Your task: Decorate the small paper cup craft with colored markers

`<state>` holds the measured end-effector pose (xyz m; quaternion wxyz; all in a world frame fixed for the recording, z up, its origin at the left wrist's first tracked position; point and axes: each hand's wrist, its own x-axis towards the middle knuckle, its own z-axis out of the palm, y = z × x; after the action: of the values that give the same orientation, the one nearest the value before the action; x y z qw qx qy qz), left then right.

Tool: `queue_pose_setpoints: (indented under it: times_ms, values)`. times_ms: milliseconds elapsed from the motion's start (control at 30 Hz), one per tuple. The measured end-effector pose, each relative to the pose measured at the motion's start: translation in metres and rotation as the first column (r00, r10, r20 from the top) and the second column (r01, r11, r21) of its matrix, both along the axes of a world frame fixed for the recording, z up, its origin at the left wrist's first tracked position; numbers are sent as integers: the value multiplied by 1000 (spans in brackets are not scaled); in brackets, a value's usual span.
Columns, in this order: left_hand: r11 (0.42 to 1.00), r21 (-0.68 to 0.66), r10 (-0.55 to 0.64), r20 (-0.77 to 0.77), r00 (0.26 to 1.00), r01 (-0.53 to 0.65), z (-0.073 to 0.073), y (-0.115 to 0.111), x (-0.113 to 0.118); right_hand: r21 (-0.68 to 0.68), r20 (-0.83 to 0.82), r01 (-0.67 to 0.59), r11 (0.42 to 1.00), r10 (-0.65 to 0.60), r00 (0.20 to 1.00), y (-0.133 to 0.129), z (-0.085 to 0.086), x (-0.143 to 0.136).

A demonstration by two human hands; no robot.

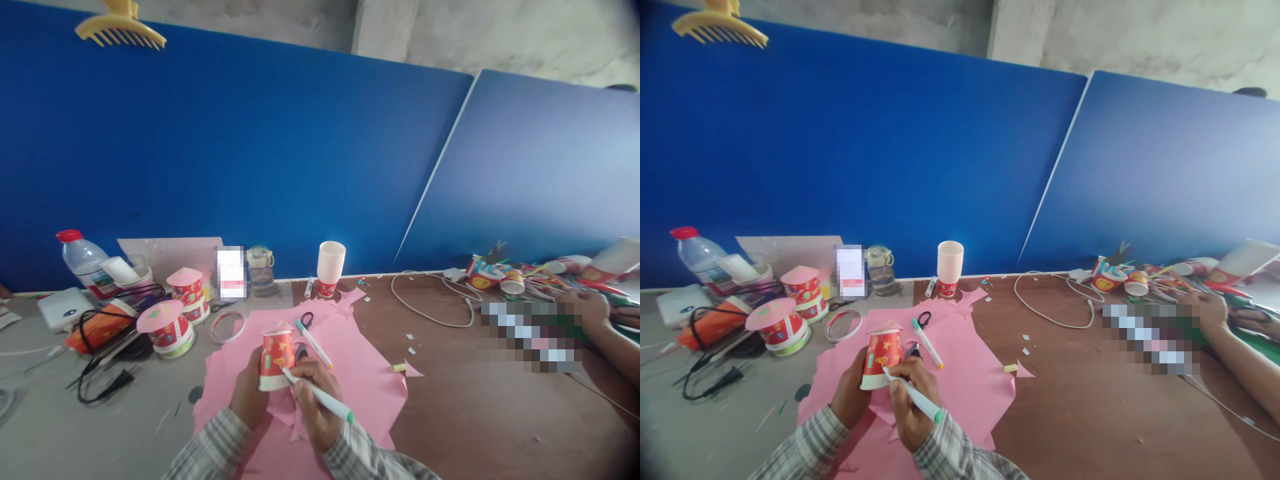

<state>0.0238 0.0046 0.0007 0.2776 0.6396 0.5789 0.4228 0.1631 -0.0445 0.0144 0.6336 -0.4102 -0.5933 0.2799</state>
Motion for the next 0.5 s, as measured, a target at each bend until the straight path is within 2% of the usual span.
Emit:
queue_pose_setpoints:
  times_ms: [200, 500]
  values:
    - [1000, -25, -16, -15, 1000, 16, 3, -1, 0, 67, 4, -42, 997, 42, 999, -1, 3, 1]
    - [1000, -30, 1, -8, 1000, -1, 6, -2, 2, 53, -37, -43, 998, 45, 998, -1, 3, -1]
